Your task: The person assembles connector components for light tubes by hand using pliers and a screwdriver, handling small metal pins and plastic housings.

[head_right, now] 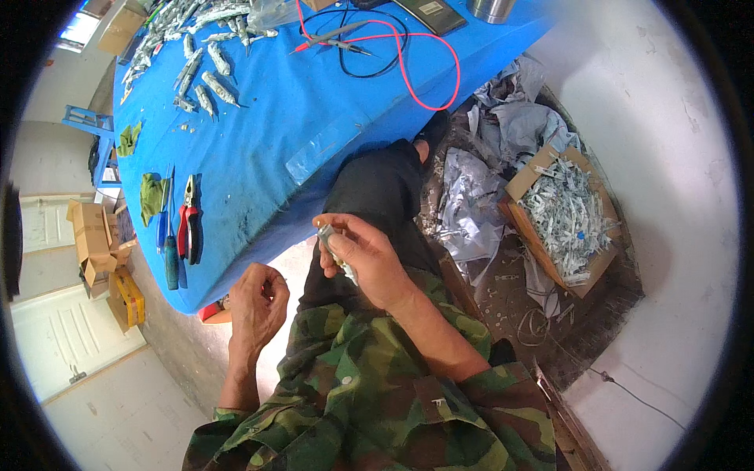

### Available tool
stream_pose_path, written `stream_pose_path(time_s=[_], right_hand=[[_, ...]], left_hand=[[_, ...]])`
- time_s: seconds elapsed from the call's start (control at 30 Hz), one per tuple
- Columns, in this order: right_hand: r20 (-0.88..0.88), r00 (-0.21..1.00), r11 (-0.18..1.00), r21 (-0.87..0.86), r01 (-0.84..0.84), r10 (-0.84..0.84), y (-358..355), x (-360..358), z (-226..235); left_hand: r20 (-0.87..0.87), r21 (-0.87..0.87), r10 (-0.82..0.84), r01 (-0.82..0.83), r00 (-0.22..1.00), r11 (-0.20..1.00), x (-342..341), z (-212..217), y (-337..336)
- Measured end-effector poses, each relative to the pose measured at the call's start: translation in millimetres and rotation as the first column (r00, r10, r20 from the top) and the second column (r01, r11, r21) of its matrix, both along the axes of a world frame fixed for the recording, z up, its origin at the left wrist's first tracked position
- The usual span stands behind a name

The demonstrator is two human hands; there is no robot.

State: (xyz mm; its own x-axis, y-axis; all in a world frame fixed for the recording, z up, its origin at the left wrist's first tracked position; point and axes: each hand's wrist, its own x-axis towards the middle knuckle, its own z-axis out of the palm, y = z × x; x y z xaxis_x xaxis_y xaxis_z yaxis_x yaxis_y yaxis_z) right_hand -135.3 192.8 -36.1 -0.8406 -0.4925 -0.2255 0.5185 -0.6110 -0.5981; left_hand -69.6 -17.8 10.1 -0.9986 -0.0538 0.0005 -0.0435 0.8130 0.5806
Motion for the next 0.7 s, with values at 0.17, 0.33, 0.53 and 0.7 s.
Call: stream_pose_path(time_s=[0.17,0.33,0.53,0.7], right_hand=[[0.094,0.994,0.985,-0.163,0.063,-0.048,-1.2,-1.6,-0.7],[0.153,0.985,0.985,-0.142,0.097,-0.075,-3.5,-0.9,2.1],[0.062,0.995,0.997,0.013,0.072,-0.073,-5.8,5.0,5.5],[-0.055,0.997,0.990,0.127,0.058,-0.052,-10.4,11.5,2.2]], left_hand=[[0.070,-0.269,-0.023,0.041,0.997,0.962,25.6,-28.7,-30.4],[0.029,-0.172,0.055,-0.049,0.998,0.984,24.2,-16.9,-19.8],[-0.061,0.094,0.077,-0.071,0.995,0.993,5.0,11.1,4.9],[-0.187,0.265,0.094,-0.042,0.978,0.963,-19.4,29.5,34.5]])
